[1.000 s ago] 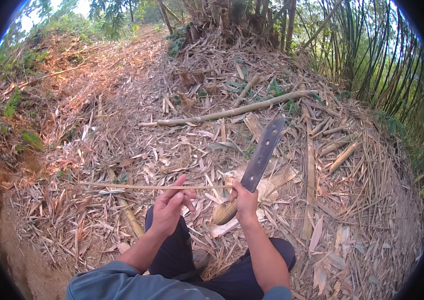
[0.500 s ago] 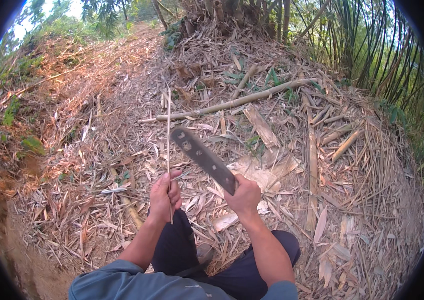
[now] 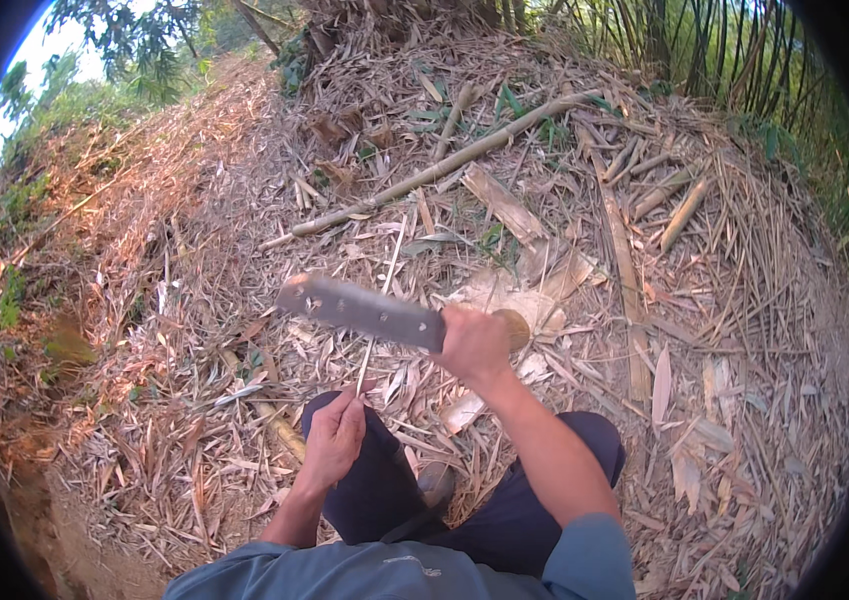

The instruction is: The person sits on the ground in a bamboo grove and uses a large knife to split a thin bamboo stick into smaller strips. They repeatedly strike the stick against a larger piece of bamboo to separate the fibers and then gather the resulting strips.

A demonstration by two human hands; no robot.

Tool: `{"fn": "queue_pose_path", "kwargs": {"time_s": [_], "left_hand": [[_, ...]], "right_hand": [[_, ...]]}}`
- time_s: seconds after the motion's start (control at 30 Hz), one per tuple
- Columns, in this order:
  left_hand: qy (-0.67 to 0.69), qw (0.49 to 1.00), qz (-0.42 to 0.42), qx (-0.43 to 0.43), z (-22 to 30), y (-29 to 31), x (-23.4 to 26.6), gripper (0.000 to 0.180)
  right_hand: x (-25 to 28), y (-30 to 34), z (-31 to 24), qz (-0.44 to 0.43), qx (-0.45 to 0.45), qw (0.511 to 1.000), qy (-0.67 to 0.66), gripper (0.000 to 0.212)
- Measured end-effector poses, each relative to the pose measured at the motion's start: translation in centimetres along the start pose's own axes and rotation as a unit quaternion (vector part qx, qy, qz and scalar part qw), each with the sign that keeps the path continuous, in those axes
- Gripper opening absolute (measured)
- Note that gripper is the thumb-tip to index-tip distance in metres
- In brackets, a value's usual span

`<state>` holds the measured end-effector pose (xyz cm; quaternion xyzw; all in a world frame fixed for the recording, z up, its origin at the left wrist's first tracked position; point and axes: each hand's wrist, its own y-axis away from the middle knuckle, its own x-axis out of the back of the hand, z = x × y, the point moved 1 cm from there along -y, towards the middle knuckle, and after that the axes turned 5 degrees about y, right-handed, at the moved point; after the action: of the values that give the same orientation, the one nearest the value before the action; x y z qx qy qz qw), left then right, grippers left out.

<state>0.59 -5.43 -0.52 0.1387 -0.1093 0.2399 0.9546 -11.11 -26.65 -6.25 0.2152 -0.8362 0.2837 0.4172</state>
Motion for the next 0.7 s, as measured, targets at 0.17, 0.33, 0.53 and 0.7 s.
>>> {"fn": "queue_pose_path", "kwargs": {"time_s": [0.17, 0.33, 0.53, 0.7], "left_hand": [[-0.13, 0.989, 0.03, -0.071, -2.8, -0.3, 1.6, 0.023], [-0.07, 0.997, 0.02, -0.006, 0.0, 2.0, 0.6, 0.024], [-0.094, 0.994, 0.053, -0.023, -2.8, 1.1, 2.7, 0.024], [-0.181, 0.975, 0.067, -0.107, -2.7, 0.3, 1.9, 0.025]], "right_hand": [[-2.3, 2.0, -3.7, -0.012, 0.173, 0.984, -0.044, 0.015], [-2.0, -0.5, 0.4, -0.055, 0.003, 0.998, -0.013, 0.023], [-3.1, 2.8, -4.2, -0.039, 0.172, 0.983, -0.05, 0.022], [-2.3, 2.8, -3.3, -0.043, 0.174, 0.983, -0.051, 0.014]]}}
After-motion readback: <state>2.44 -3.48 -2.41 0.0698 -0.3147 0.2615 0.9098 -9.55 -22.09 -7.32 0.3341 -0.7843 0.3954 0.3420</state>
